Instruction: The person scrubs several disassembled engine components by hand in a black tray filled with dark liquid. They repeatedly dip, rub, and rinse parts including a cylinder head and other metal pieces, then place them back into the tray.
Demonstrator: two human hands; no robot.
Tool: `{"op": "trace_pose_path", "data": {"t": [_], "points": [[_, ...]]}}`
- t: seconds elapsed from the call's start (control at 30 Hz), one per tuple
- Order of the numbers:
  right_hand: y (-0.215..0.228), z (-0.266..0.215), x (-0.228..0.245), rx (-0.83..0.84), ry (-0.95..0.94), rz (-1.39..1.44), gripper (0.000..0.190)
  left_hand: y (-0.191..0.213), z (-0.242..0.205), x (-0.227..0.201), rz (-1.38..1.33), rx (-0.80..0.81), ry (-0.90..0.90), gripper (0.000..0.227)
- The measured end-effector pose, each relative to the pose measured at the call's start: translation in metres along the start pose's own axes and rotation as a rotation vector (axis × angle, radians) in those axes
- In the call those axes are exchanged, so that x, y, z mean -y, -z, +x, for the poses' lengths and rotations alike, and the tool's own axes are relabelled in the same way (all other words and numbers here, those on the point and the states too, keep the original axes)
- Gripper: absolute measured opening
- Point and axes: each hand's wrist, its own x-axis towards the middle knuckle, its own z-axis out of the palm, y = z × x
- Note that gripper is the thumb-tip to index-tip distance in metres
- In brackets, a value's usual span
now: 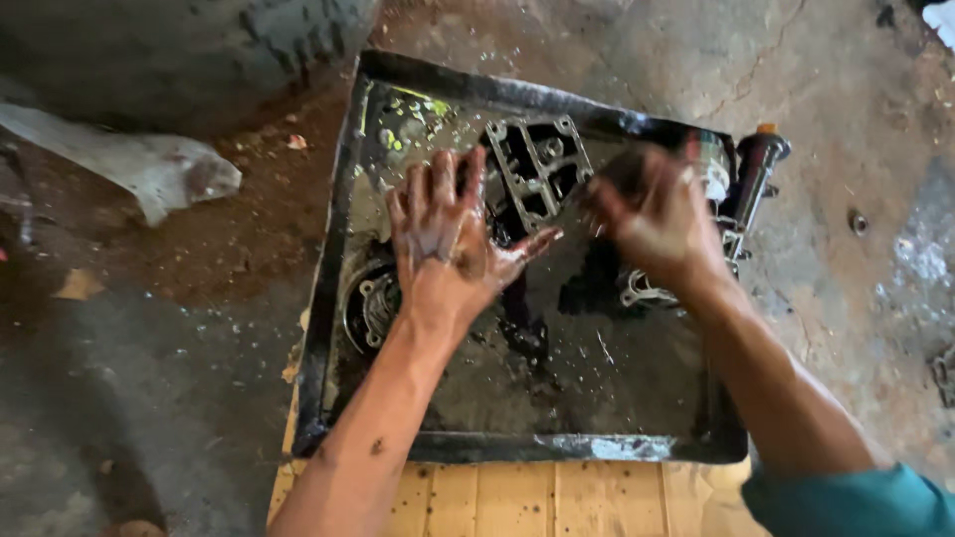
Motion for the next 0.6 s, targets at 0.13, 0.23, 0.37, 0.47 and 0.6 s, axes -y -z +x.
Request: {"op": "trace_pose_path", "data": {"t": [0.13,0.23,0.37,0.47,0.6], "points": [[-0.001,-0.005,0.008,-0.02,0.011,-0.055,0.018,-0.005,-0.007,0.0,0.038,-0.042,-0.009,0.116],[-0.002,0.001,0.009,-0.012,0.022,-0.05,0.016,-0.006,-0.004,0.0,0.055,-0.053,-0.023,0.118],[-0.008,-0.004,0.004,-0.062,0.1,0.038,0.02,-0.008,-0.006,0.002,0.031,-0.089,-0.031,0.117],[-0.006,0.001,0.003,0.006,-0.008,0.11,0.023,-0.003,0.001,0.001,0.039,0.09,0.044,0.117],[-0.004,0.003,-0.018,-0.091,0.039,0.294,0.018,-0.002,-0.007,0.0,0.012,-0.042,0.01,0.117]]}}
